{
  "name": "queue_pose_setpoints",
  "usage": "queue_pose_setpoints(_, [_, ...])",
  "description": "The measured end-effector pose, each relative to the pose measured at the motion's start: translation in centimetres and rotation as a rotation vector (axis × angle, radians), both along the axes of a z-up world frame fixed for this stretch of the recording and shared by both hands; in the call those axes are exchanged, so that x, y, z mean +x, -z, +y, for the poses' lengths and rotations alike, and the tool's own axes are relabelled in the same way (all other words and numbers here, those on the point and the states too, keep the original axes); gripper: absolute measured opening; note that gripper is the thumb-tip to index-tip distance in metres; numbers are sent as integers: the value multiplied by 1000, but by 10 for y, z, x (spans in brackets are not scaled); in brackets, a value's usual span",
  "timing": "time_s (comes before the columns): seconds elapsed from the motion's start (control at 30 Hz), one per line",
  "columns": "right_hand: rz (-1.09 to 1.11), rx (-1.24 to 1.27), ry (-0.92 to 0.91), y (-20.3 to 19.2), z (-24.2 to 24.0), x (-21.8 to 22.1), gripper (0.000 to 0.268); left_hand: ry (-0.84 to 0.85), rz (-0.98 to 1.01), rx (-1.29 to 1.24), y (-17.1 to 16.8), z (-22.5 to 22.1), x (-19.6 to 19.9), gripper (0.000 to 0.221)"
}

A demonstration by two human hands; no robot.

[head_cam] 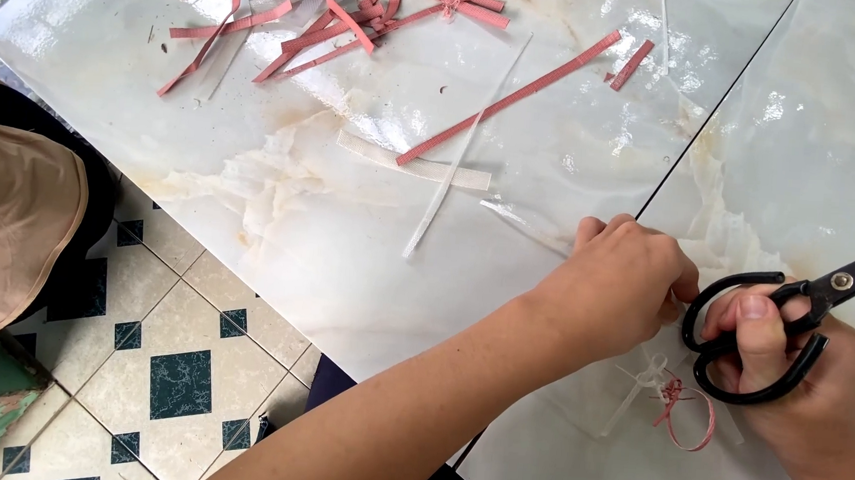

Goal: Weaving thin plastic strips together on a table to create a patterned mat or component, including trimming with scissors.

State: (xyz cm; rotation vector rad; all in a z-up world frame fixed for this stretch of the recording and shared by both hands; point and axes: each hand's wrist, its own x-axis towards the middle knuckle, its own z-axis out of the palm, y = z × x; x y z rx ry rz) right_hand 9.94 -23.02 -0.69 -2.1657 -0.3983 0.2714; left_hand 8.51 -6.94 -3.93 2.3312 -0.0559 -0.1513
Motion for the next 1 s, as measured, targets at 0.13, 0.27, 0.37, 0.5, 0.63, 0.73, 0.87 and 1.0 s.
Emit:
queue_pose_setpoints(0.13, [-80, -38, -8, 3, 2, -3, 50, -2, -3, -21, -4, 3, -2, 27])
queue_pose_setpoints(0.27, [-141, -19, -21, 9, 1, -2, 47, -4, -19, -59, -3, 5, -4, 28])
queue_pose_setpoints(0.37, [-216, -78, -60, 11, -2, 0, 51, -7, -27, -69, -3, 5, -4, 28])
queue_pose_setpoints(0.5, [-306, -146, -71, 14, -1, 0, 53, 1, -44, -60, -2, 6, -5, 28])
queue_pose_setpoints(0.63, [-292, -125, -45, 16, 1, -3, 51, -7, -66, -47, 4, 4, -4, 30])
queue_pose_setpoints(0.73, [-336, -134, -37, 18, 0, -4, 46, -15, -92, -43, 6, 4, -4, 29])
queue_pose_setpoints(0.87, [-363, -178, -45, 19, 1, -3, 51, -8, -104, -67, 5, 5, -6, 27])
queue_pose_setpoints(1.0, [-355, -200, -25, 20, 1, -3, 50, -13, -119, -41, 8, 2, -6, 25])
